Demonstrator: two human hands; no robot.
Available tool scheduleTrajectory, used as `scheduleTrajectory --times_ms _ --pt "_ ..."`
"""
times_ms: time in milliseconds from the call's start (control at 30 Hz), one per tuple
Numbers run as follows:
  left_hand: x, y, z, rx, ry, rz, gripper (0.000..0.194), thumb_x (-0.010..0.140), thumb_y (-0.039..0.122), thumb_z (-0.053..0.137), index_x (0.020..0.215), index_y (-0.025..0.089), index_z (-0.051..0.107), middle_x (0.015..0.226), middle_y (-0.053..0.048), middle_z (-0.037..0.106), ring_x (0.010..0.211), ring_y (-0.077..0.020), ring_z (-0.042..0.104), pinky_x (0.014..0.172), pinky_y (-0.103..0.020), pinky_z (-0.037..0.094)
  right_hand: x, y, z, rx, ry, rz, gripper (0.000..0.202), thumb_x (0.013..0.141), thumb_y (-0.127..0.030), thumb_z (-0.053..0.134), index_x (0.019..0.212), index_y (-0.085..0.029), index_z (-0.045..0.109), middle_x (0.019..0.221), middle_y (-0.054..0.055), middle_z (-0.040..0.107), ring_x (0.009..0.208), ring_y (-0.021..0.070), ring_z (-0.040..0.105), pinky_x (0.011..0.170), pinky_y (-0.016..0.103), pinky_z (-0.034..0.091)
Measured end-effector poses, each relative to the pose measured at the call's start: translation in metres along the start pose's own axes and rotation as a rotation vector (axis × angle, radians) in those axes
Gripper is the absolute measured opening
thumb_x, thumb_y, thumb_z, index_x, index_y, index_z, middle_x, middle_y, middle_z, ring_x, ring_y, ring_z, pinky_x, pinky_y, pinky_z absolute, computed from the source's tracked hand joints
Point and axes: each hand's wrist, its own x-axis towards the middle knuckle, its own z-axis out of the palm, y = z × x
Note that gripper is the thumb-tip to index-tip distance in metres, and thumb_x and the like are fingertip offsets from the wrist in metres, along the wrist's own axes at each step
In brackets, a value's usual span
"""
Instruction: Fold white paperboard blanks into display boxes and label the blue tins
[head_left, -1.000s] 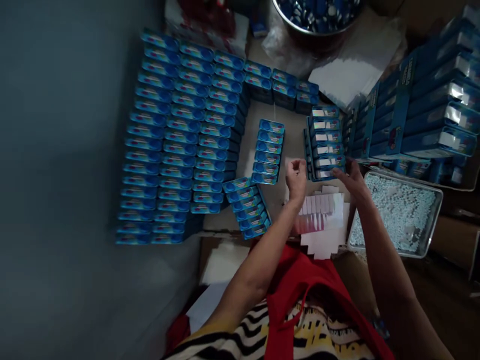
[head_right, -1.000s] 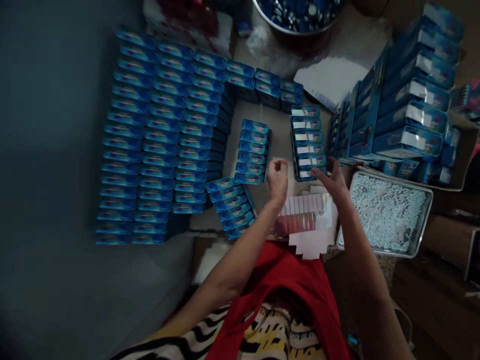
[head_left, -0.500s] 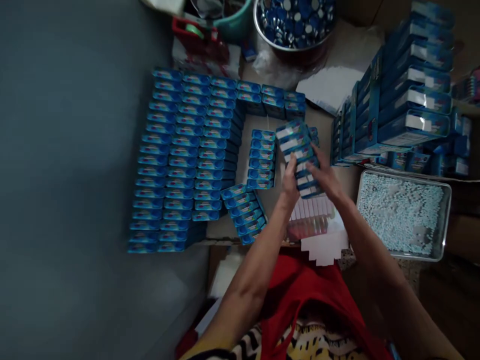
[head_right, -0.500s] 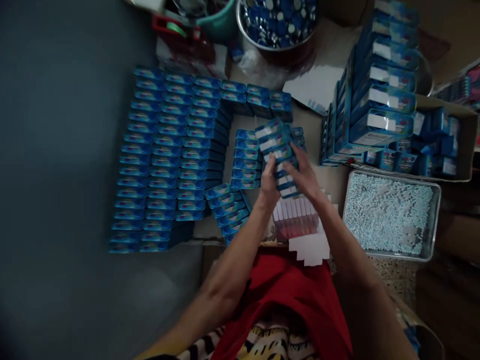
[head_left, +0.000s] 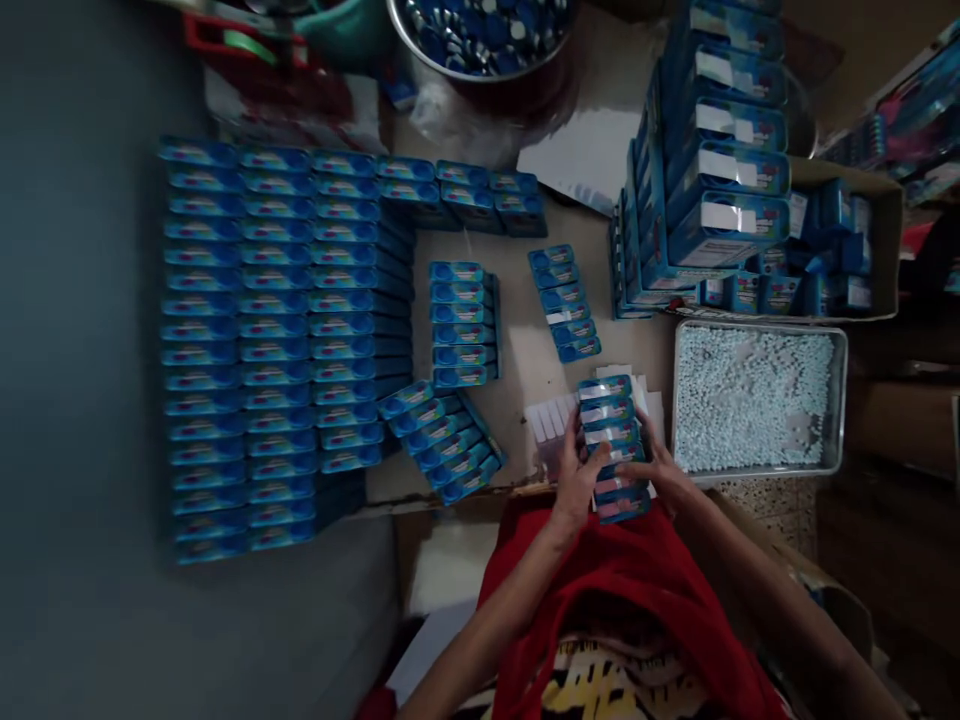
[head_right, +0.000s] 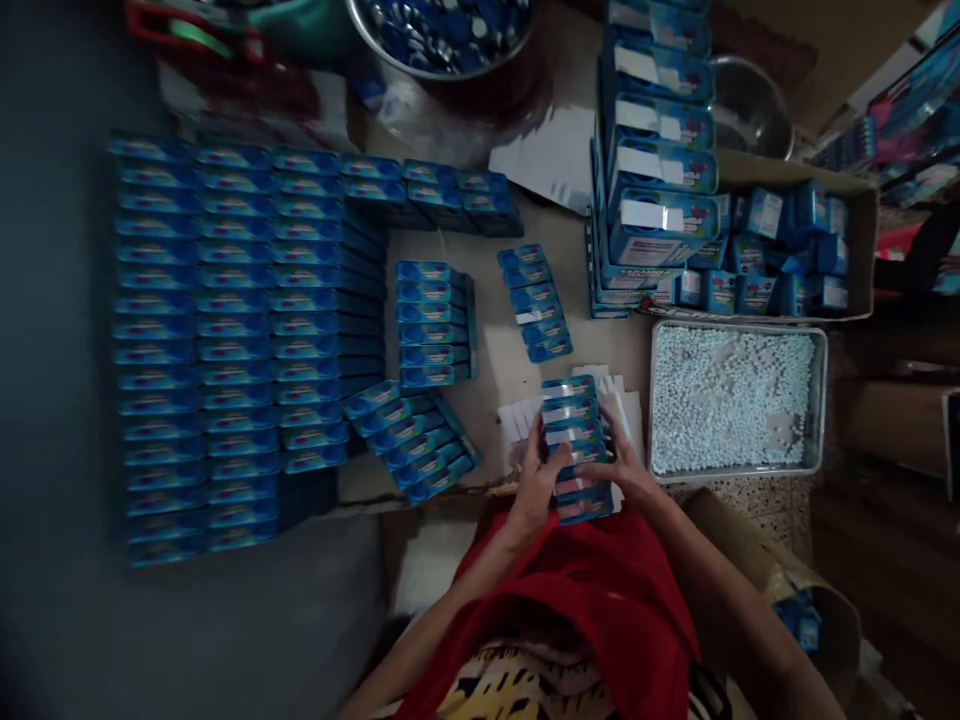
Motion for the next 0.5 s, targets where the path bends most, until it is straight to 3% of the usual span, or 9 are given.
scheduleTrajectory --times_ms 100,200,233,300,367,500 --pt "0.007 -0.003 0.029 -0.022 -0.108 -0.012 0.097 0.079 0.055 0.086 0.162 0.035 0.039 0.158 -0.01 0.057 0.137 -0.0317 0.063 0.114 -0.046 0.054 -0.008 -0.001 -0.026 0.143 0.084 0.002 0.089 0.079 -0.033 0.085 0.158 -0.039 0.046 0.135 0.001 0.074 0.121 0.0279 0.073 0.103 0.046 0.06" --pt "0.034 0.003 0.036 0.114 -0.1 0.022 0.089 0.083 0.057 0.081 0.158 0.029 0.044 0.151 -0.013 0.062 0.137 -0.0328 0.063 0.115 -0.047 0.051 -0.001 -0.006 -0.045 0.195 0.109 0.004 0.086 0.077 -0.031 0.085 0.155 -0.036 0.05 0.133 0.003 0.076 0.114 0.0295 0.075 0.091 0.045 0.065" --pt "0.047 0.005 0.033 0.171 -0.021 0.074 0.085 0.085 0.057 0.079 0.157 0.028 0.045 0.15 -0.014 0.062 0.139 -0.0325 0.061 0.117 -0.047 0.049 0.003 -0.008 -0.05 0.207 0.101 0.008 0.085 0.075 -0.031 0.086 0.153 -0.035 0.051 0.132 0.003 0.076 0.111 0.0295 0.076 0.089 0.044 0.065" --pt "0.076 0.009 0.023 0.284 0.248 0.216 0.08 0.088 0.051 0.077 0.156 0.026 0.044 0.154 -0.015 0.058 0.145 -0.0309 0.056 0.122 -0.045 0.043 0.009 -0.01 -0.058 0.239 0.085 0.013 0.084 0.072 -0.03 0.087 0.149 -0.033 0.054 0.128 0.003 0.077 0.106 0.0283 0.077 0.087 0.044 0.065" --pt "0.108 0.009 0.017 0.41 0.494 0.279 0.086 0.082 0.038 0.084 0.155 0.021 0.042 0.16 -0.02 0.051 0.15 -0.032 0.05 0.125 -0.045 0.038 0.013 -0.01 -0.062 0.261 0.085 0.015 0.081 0.072 -0.03 0.087 0.147 -0.034 0.056 0.124 0.002 0.078 0.102 0.0266 0.077 0.086 0.042 0.065" --pt "0.165 -0.001 0.038 0.591 0.666 0.157 0.107 0.063 0.025 0.096 0.153 0.015 0.038 0.161 -0.028 0.047 0.153 -0.0432 0.042 0.125 -0.053 0.034 0.01 -0.002 -0.063 0.282 0.118 0.011 0.073 0.074 -0.032 0.086 0.142 -0.036 0.059 0.116 0.0 0.08 0.102 0.0266 0.078 0.085 0.042 0.065"
